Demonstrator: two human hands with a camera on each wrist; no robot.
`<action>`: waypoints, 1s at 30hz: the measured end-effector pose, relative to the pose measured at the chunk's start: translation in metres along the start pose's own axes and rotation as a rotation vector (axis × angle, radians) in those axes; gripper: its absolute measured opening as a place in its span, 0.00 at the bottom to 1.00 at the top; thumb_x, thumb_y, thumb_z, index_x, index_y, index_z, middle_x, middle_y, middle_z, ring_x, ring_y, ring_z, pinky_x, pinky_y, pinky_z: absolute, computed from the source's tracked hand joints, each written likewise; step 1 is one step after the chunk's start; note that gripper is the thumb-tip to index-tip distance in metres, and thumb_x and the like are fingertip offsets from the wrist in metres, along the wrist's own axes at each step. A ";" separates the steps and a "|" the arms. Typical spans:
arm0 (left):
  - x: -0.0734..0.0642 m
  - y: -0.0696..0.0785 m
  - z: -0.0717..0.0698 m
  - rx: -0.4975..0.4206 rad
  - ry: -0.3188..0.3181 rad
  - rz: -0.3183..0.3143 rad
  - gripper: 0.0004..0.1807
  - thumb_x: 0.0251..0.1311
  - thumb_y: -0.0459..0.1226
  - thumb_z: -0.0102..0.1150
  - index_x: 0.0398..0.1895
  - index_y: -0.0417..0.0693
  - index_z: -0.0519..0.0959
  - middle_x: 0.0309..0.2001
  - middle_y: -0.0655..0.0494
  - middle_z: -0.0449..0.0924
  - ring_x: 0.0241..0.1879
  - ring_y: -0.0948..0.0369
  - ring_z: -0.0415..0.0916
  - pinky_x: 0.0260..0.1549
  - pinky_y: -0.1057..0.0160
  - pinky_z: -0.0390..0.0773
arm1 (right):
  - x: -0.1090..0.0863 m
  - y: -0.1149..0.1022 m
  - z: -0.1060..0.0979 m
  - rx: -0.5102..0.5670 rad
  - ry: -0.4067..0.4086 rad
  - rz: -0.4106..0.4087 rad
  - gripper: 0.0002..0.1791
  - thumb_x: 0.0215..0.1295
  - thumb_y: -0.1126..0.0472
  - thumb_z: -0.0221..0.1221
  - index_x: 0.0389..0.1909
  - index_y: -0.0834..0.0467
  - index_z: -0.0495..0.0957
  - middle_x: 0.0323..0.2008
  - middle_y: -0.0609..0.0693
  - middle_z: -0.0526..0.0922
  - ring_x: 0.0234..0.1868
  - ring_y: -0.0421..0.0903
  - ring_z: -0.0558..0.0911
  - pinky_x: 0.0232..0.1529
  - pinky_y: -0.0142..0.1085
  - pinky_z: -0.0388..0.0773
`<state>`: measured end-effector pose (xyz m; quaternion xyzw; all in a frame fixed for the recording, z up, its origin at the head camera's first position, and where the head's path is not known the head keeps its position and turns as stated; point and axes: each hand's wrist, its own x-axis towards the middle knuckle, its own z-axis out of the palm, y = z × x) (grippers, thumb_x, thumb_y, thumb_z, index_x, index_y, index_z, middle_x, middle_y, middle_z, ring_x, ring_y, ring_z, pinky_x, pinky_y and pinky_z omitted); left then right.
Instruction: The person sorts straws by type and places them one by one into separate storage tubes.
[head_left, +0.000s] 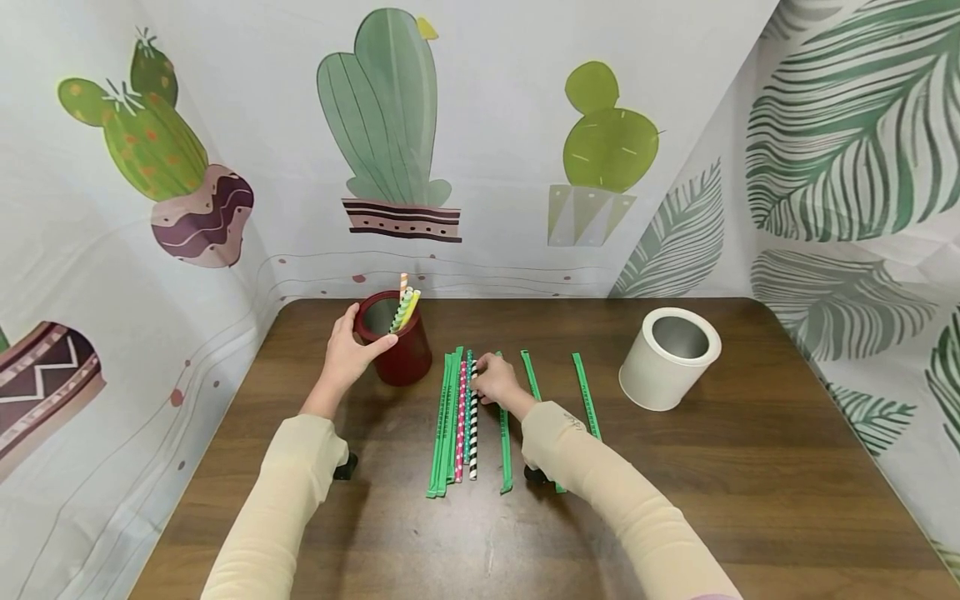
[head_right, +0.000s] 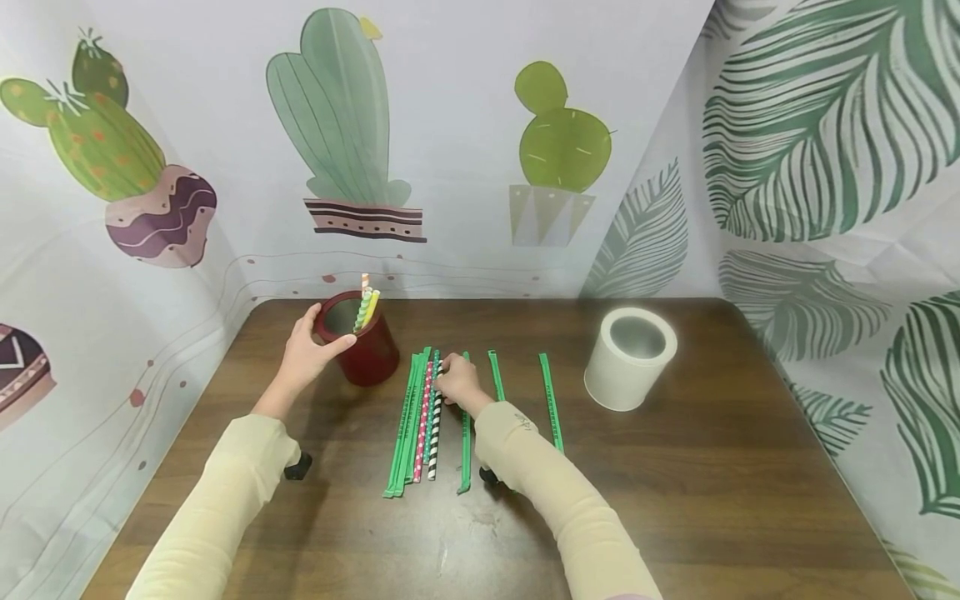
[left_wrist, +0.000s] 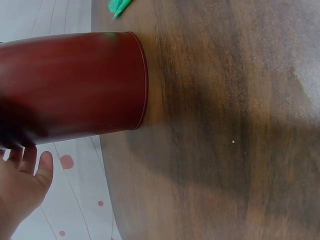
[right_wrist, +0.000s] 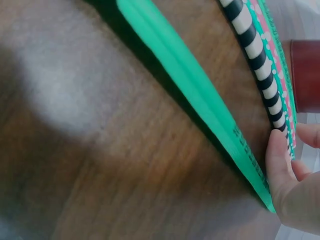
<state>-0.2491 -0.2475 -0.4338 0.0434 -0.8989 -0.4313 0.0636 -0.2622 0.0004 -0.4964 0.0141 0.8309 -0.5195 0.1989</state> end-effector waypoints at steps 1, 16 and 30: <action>0.000 0.000 0.000 0.001 0.001 0.000 0.53 0.43 0.56 0.62 0.68 0.48 0.46 0.66 0.44 0.50 0.64 0.48 0.50 0.57 0.46 0.59 | 0.000 0.001 0.001 -0.017 0.006 -0.004 0.18 0.54 0.68 0.57 0.46 0.62 0.68 0.23 0.55 0.74 0.20 0.45 0.74 0.19 0.33 0.76; 0.003 -0.004 0.001 0.004 0.002 -0.015 0.53 0.42 0.58 0.61 0.68 0.50 0.46 0.66 0.45 0.50 0.64 0.49 0.51 0.57 0.46 0.60 | -0.008 0.004 0.001 -0.220 0.013 -0.061 0.21 0.50 0.67 0.61 0.46 0.64 0.67 0.22 0.55 0.75 0.12 0.42 0.71 0.15 0.32 0.74; 0.003 -0.004 0.001 0.004 0.002 -0.005 0.54 0.42 0.58 0.61 0.68 0.49 0.45 0.66 0.45 0.49 0.64 0.49 0.50 0.57 0.46 0.59 | -0.011 0.004 0.000 -0.361 0.045 -0.068 0.16 0.52 0.67 0.57 0.42 0.62 0.68 0.21 0.53 0.77 0.09 0.42 0.70 0.13 0.31 0.68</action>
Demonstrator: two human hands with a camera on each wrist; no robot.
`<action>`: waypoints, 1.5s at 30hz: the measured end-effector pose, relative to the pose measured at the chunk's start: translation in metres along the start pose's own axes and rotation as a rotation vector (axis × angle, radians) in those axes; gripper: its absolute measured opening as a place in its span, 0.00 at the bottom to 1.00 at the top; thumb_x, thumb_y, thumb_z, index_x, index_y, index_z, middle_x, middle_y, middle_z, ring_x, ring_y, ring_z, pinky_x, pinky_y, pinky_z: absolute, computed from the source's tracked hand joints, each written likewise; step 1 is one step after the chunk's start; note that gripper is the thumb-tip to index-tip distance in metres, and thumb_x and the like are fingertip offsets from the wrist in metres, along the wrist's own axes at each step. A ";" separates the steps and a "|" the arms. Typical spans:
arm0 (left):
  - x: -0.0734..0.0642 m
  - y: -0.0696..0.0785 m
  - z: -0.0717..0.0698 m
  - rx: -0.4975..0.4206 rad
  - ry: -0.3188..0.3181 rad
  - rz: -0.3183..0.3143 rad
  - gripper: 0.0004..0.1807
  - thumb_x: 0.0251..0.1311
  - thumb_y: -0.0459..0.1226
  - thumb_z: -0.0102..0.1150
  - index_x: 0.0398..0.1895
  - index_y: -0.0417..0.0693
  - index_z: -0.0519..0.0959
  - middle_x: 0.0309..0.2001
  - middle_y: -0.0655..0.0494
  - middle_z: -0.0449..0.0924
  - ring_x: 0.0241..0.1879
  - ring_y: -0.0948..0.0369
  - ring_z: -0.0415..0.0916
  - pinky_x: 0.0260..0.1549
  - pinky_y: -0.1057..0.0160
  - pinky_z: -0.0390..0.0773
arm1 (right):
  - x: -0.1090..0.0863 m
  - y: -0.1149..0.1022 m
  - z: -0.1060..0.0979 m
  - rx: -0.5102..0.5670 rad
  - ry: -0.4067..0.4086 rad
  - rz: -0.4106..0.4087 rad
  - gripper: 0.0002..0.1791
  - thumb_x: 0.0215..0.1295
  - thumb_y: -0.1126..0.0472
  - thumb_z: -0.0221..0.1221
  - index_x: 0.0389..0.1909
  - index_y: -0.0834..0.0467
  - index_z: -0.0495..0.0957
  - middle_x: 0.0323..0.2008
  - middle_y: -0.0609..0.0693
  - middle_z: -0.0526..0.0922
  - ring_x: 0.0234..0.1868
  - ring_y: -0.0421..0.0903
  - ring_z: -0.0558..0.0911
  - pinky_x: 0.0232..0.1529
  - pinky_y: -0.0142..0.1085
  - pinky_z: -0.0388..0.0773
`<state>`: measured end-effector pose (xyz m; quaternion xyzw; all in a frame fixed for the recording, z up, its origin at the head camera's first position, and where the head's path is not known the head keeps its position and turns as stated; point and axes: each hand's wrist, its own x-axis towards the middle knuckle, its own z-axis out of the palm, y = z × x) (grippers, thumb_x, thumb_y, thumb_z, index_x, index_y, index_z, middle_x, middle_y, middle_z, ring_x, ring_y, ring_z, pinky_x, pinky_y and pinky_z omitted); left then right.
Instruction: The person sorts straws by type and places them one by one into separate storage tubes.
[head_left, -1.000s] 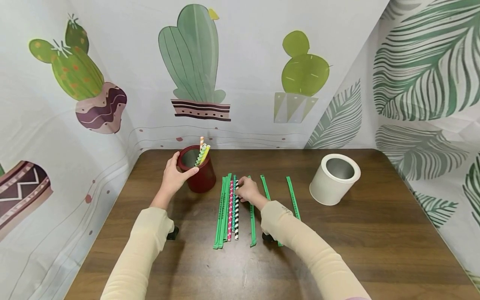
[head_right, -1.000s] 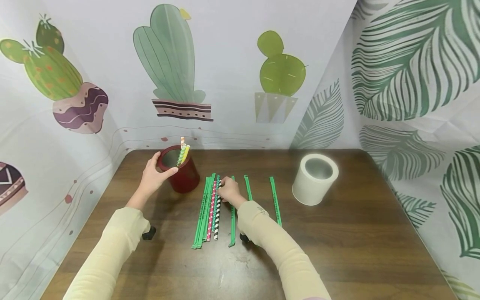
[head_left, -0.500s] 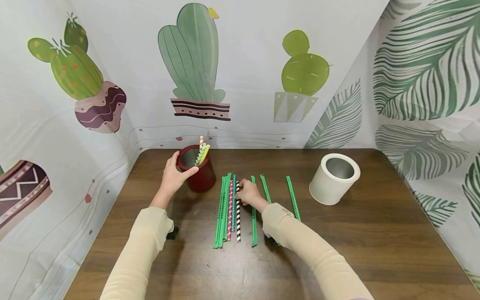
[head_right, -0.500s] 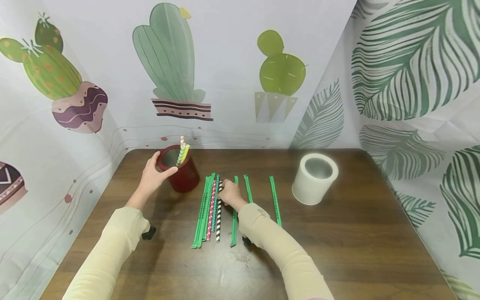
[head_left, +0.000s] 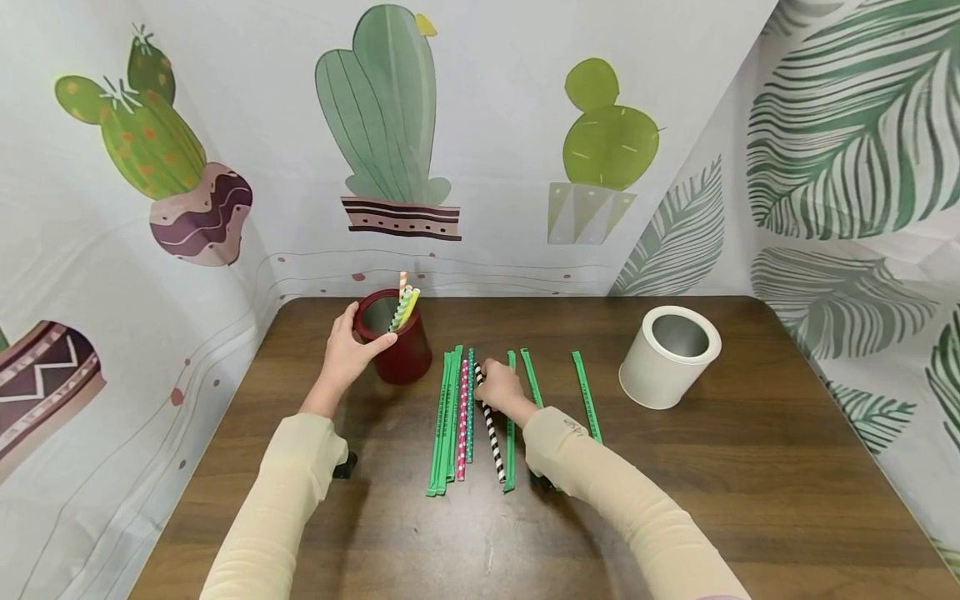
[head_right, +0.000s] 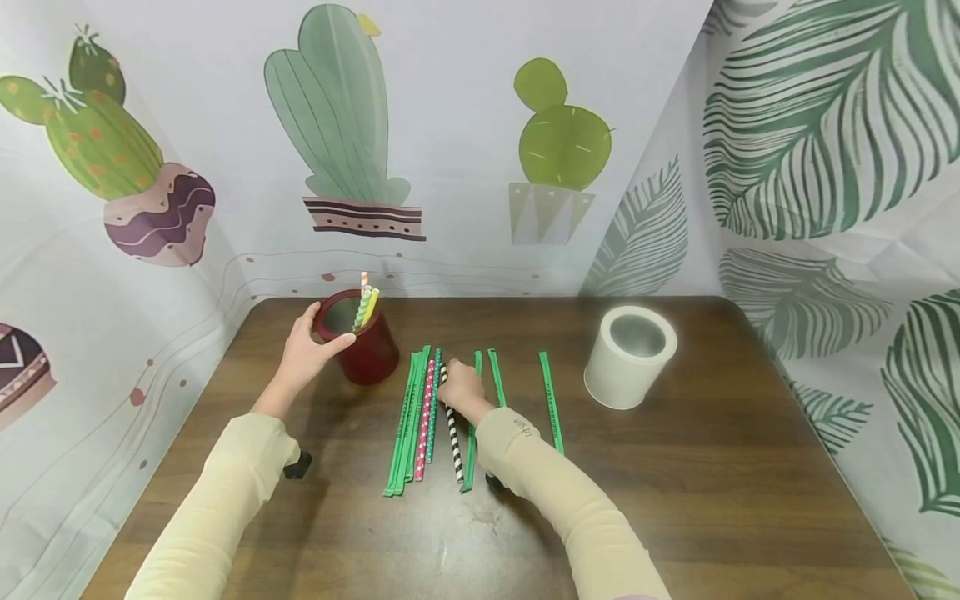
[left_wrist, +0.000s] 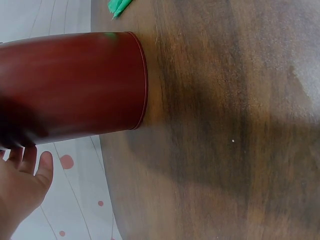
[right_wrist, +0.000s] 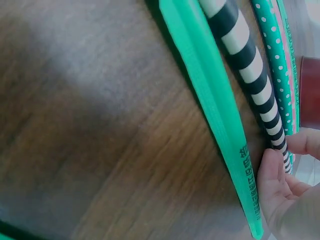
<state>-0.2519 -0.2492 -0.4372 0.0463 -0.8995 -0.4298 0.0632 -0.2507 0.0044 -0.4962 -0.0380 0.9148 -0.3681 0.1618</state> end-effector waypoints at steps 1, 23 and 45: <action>0.000 0.000 0.000 -0.001 0.000 0.000 0.54 0.42 0.58 0.61 0.68 0.49 0.45 0.66 0.45 0.49 0.64 0.49 0.50 0.57 0.46 0.59 | 0.000 0.000 0.000 0.004 -0.003 -0.001 0.16 0.52 0.66 0.57 0.43 0.62 0.68 0.22 0.53 0.77 0.09 0.42 0.70 0.13 0.31 0.68; 0.001 0.003 -0.004 0.007 0.001 0.003 0.54 0.42 0.58 0.61 0.68 0.48 0.46 0.66 0.44 0.50 0.64 0.48 0.51 0.58 0.46 0.59 | 0.001 -0.016 -0.031 0.320 -0.060 0.030 0.20 0.52 0.67 0.56 0.48 0.63 0.67 0.31 0.56 0.73 0.18 0.42 0.71 0.18 0.33 0.75; -0.003 0.003 -0.002 -0.004 -0.002 0.004 0.53 0.43 0.57 0.62 0.68 0.46 0.46 0.66 0.43 0.50 0.64 0.48 0.51 0.57 0.46 0.59 | -0.004 -0.070 -0.081 0.558 0.026 -0.151 0.16 0.54 0.71 0.51 0.45 0.64 0.66 0.27 0.51 0.72 0.18 0.43 0.73 0.25 0.37 0.78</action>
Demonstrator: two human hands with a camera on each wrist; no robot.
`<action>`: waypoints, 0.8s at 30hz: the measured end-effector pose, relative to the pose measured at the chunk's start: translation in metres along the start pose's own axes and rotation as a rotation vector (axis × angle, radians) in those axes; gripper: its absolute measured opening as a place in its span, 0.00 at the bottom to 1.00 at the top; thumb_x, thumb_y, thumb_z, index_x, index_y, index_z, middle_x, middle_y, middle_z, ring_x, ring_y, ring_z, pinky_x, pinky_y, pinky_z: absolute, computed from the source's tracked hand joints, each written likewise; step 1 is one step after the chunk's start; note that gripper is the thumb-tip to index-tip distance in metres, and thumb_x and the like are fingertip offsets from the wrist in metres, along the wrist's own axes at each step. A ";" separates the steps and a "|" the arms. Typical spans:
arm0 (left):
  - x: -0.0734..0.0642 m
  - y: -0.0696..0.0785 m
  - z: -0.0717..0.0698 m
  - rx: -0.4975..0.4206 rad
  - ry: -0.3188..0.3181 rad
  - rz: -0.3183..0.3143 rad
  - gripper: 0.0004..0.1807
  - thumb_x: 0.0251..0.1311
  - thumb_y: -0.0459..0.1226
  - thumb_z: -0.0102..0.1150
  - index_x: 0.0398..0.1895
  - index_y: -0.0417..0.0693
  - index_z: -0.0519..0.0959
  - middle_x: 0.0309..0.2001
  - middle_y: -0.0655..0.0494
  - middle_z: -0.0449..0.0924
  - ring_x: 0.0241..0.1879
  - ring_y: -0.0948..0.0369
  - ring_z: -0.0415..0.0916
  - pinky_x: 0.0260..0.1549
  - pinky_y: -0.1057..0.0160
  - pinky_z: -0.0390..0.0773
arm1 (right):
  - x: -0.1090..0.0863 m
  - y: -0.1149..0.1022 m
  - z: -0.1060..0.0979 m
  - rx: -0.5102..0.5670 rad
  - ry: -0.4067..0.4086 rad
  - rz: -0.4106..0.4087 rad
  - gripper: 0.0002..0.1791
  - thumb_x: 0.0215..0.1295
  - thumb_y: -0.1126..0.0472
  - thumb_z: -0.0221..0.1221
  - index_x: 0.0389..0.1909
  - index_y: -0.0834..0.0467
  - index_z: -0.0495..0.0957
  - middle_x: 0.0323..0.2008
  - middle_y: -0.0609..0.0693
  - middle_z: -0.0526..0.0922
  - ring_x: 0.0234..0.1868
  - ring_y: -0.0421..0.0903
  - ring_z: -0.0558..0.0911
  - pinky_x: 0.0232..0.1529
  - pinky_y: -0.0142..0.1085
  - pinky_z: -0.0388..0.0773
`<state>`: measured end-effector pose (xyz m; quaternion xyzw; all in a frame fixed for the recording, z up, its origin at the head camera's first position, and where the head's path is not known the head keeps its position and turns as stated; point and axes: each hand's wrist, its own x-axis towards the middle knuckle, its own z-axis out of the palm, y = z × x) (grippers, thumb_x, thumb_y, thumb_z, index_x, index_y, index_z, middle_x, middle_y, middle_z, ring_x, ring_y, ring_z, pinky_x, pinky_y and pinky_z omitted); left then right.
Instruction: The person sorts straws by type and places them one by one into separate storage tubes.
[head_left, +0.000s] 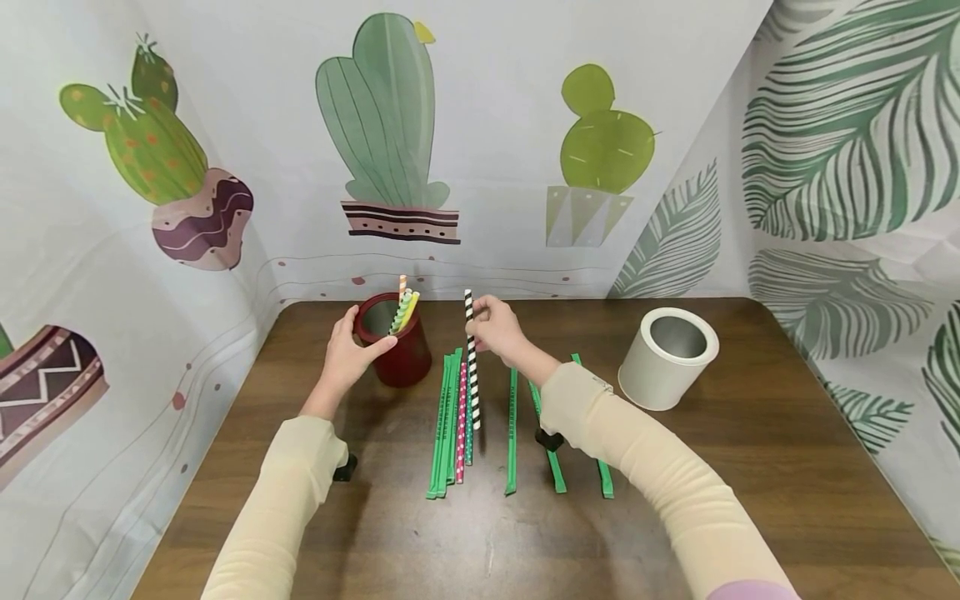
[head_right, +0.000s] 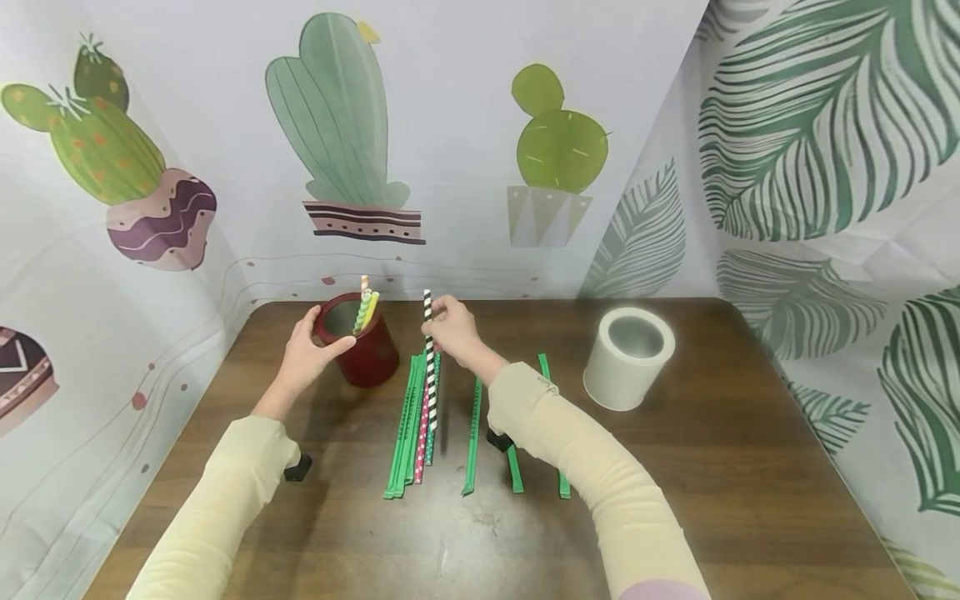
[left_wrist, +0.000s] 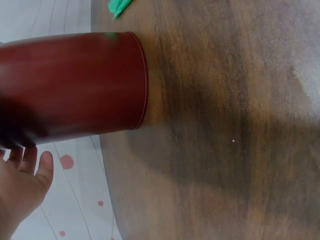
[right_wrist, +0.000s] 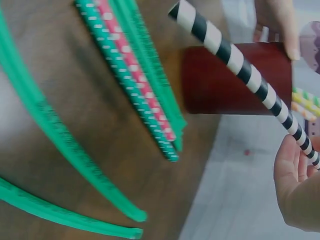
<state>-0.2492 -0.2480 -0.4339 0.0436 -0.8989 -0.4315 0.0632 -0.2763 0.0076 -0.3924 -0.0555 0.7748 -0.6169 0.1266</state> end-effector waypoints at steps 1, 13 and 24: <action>0.000 0.000 0.000 0.000 0.000 0.001 0.53 0.43 0.56 0.62 0.68 0.46 0.46 0.66 0.43 0.50 0.64 0.48 0.51 0.57 0.46 0.59 | 0.001 -0.005 0.000 0.015 0.003 -0.010 0.15 0.54 0.71 0.50 0.45 0.64 0.66 0.27 0.51 0.72 0.19 0.44 0.73 0.25 0.37 0.78; 0.000 -0.001 0.001 -0.006 0.005 0.005 0.53 0.42 0.57 0.62 0.68 0.47 0.47 0.65 0.43 0.51 0.63 0.48 0.52 0.57 0.47 0.60 | 0.011 -0.050 -0.004 0.151 0.068 -0.140 0.09 0.54 0.73 0.49 0.37 0.64 0.64 0.23 0.48 0.68 0.19 0.42 0.72 0.25 0.36 0.78; -0.001 0.001 -0.001 -0.003 -0.003 -0.004 0.54 0.42 0.57 0.62 0.68 0.49 0.45 0.66 0.45 0.50 0.64 0.49 0.50 0.57 0.47 0.59 | 0.017 -0.081 0.001 0.262 0.134 -0.263 0.06 0.55 0.71 0.48 0.28 0.57 0.63 0.21 0.47 0.68 0.18 0.41 0.74 0.22 0.34 0.76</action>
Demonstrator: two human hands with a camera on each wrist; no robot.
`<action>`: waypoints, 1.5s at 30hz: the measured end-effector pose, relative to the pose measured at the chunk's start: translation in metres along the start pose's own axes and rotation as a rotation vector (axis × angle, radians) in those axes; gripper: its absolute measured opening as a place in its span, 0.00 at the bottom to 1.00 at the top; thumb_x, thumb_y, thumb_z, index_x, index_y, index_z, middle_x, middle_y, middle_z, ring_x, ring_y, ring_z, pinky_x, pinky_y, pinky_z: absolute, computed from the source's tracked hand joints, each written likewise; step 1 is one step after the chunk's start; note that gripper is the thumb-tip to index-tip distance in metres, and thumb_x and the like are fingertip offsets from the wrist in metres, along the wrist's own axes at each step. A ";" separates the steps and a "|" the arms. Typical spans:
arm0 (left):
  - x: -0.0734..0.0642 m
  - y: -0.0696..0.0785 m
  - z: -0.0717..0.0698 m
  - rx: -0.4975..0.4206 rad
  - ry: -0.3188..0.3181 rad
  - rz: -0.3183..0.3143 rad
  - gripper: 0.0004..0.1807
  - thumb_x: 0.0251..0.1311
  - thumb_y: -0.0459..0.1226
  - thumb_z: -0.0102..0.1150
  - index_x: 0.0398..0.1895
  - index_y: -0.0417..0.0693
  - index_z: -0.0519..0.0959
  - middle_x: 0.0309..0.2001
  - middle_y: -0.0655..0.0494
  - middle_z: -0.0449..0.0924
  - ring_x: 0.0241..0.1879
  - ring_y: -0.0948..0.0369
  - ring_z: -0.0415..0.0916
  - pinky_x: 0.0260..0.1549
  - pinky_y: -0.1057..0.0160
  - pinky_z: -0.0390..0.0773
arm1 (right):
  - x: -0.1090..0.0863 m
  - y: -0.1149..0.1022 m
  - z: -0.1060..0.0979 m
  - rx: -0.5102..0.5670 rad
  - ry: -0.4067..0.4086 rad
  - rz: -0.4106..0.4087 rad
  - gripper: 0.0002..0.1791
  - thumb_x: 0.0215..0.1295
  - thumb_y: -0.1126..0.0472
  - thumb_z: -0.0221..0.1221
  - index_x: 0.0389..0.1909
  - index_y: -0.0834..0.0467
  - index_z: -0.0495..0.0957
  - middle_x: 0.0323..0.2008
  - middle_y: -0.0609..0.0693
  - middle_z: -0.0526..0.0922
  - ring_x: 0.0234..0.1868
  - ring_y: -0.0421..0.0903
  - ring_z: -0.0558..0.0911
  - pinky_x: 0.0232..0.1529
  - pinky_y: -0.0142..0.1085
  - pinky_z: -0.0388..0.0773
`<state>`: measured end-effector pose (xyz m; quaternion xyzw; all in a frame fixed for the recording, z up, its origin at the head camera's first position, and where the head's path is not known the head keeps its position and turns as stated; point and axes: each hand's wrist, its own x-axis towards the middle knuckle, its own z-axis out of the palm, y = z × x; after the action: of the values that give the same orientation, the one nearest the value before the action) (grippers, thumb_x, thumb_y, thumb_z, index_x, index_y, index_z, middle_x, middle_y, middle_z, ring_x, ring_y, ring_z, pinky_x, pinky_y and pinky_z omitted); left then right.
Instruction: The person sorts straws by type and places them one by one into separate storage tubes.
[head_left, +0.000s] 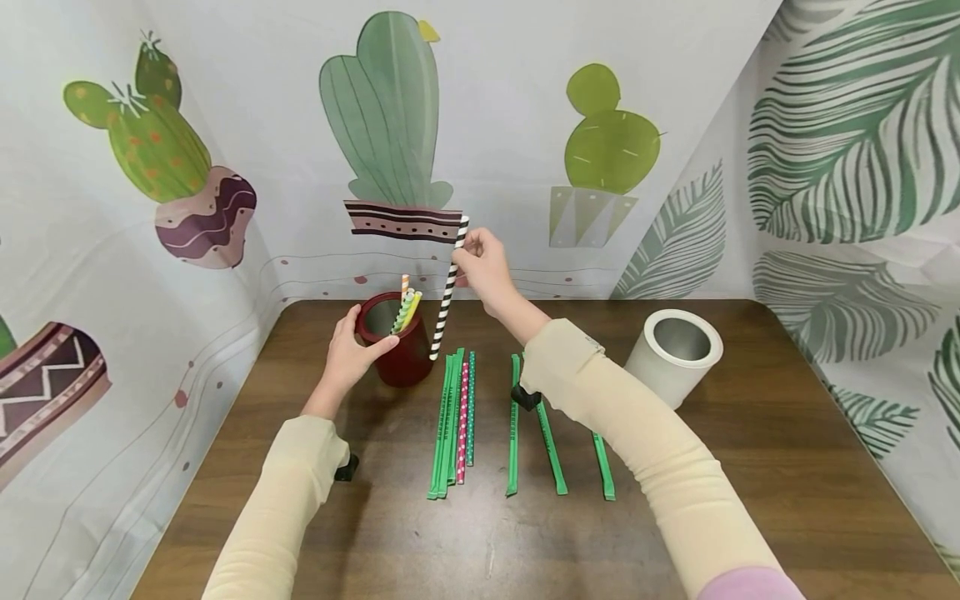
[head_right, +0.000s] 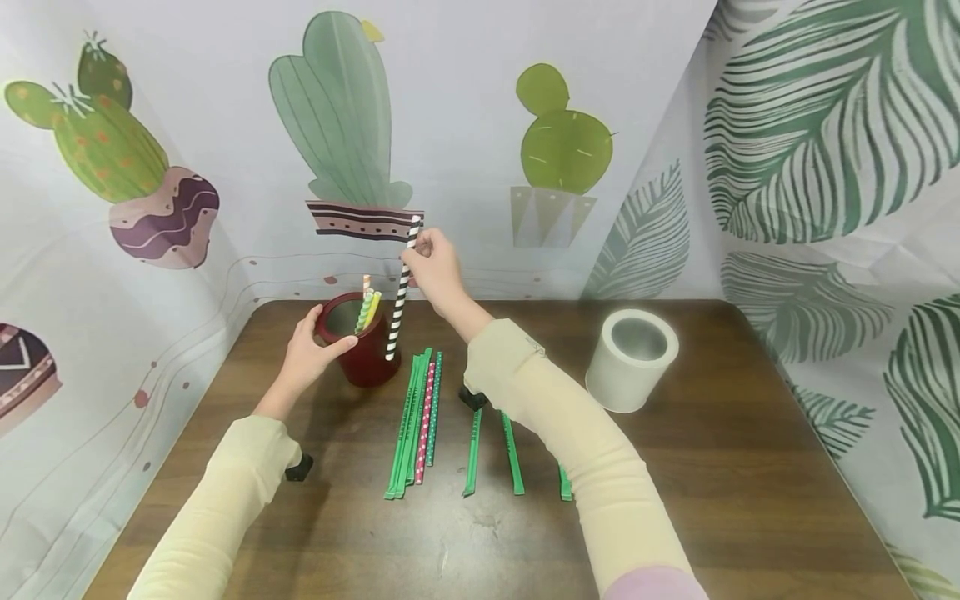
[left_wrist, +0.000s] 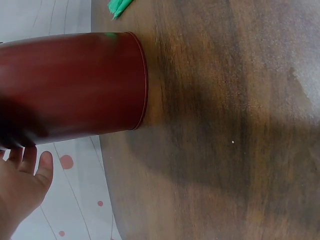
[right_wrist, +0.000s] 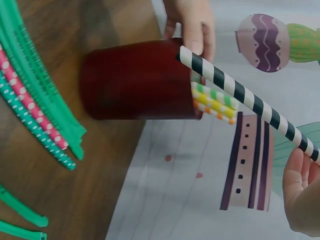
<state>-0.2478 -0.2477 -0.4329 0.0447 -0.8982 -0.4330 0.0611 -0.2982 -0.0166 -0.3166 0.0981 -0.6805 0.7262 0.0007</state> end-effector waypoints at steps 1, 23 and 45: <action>0.000 0.000 0.000 -0.001 -0.002 -0.001 0.54 0.42 0.57 0.62 0.68 0.49 0.45 0.66 0.45 0.49 0.64 0.49 0.50 0.57 0.47 0.59 | 0.001 -0.002 0.001 0.009 0.006 -0.012 0.06 0.55 0.70 0.48 0.28 0.57 0.63 0.20 0.47 0.68 0.18 0.41 0.74 0.21 0.33 0.76; 0.000 0.003 0.001 0.000 0.021 0.014 0.53 0.42 0.55 0.64 0.68 0.47 0.48 0.65 0.44 0.52 0.63 0.48 0.51 0.58 0.47 0.58 | 0.009 0.002 0.010 0.080 0.104 -0.032 0.07 0.56 0.69 0.51 0.25 0.56 0.64 0.22 0.46 0.71 0.23 0.39 0.77 0.25 0.36 0.78; 0.001 -0.001 0.000 0.000 0.005 -0.003 0.54 0.41 0.57 0.62 0.68 0.51 0.45 0.66 0.45 0.50 0.65 0.49 0.49 0.58 0.46 0.57 | -0.001 0.044 0.027 -0.039 0.017 0.069 0.04 0.56 0.70 0.53 0.30 0.62 0.67 0.25 0.47 0.71 0.30 0.47 0.79 0.27 0.35 0.79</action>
<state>-0.2488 -0.2483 -0.4338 0.0469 -0.8980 -0.4330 0.0627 -0.2992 -0.0469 -0.3587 0.0684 -0.6975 0.7131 -0.0169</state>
